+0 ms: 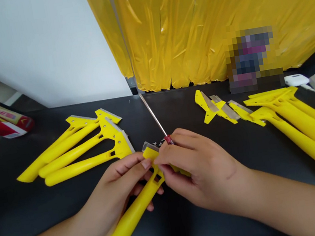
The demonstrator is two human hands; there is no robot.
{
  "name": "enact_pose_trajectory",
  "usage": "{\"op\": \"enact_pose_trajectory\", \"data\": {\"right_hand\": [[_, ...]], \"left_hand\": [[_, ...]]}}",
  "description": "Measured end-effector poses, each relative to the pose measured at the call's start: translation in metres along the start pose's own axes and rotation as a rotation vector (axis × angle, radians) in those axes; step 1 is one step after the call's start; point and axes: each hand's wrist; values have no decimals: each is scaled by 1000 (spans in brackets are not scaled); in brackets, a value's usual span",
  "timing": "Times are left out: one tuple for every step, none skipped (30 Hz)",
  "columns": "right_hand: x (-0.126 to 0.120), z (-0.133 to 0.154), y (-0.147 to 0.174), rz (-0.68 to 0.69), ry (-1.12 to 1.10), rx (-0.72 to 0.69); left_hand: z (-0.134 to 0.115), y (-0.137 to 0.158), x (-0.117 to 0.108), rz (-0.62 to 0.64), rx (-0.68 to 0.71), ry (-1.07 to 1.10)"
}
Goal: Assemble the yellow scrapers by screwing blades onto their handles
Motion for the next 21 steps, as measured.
{"op": "enact_pose_trajectory", "data": {"right_hand": [[1, -1, 1, 3, -15, 4], [1, -1, 2, 8, -29, 3], [1, -1, 2, 16, -42, 1], [1, -1, 2, 21, -55, 1], [2, -1, 2, 21, -72, 8], [2, -1, 2, 15, -97, 23], [2, 0, 2, 4, -134, 47], [2, 0, 1, -4, -187, 79], [2, -1, 1, -8, -254, 116], [2, -1, 0, -8, -327, 153], [2, -2, 0, -2, -402, 187], [2, -3, -1, 5, -474, 219], [3, -4, -1, 11, -539, 249], [3, -5, -2, 15, -597, 276], [3, -6, -2, 17, -645, 298], [4, -7, -2, 22, -684, 314], [4, -8, -2, 27, -713, 326], [5, -8, -2, 30, -733, 331], [5, -9, -2, 30, -745, 334], [5, -9, -2, 28, -751, 334], [5, -9, -2, 25, -752, 333]], "left_hand": [[0, 0, 0, -5, 0, -7], [0, 0, 0, -8, -1, -14], [0, 0, 1, -10, -1, -20], [-1, 0, 1, -10, 0, -25], [-1, 0, 1, -9, 3, -30], [-1, 0, 1, -9, 7, -34], [-1, 0, 1, -9, 10, -36], [0, 0, 1, -12, 10, -36], [0, 0, 1, -15, 9, -35], [0, 0, 1, -16, 6, -34], [0, 0, 2, -17, 6, -34], [-1, 0, 2, -16, 6, -37], [-1, 0, 2, -16, 8, -41], [-1, 0, 3, -17, 7, -45], [-1, 0, 3, -19, 5, -47], [-1, 0, 3, -22, 2, -48], [-1, 0, 3, -25, -1, -48], [0, 0, 3, -26, -3, -48], [0, 0, 3, -28, -2, -47], [0, 1, 3, -28, -1, -48], [0, 1, 3, -26, 1, -49]]}}
Point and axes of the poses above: each hand's wrist, its own y-axis away from the middle knuckle, its own x-axis out of the palm, z = x × y, and after that the axes turned 15 degrees about z, right-handed
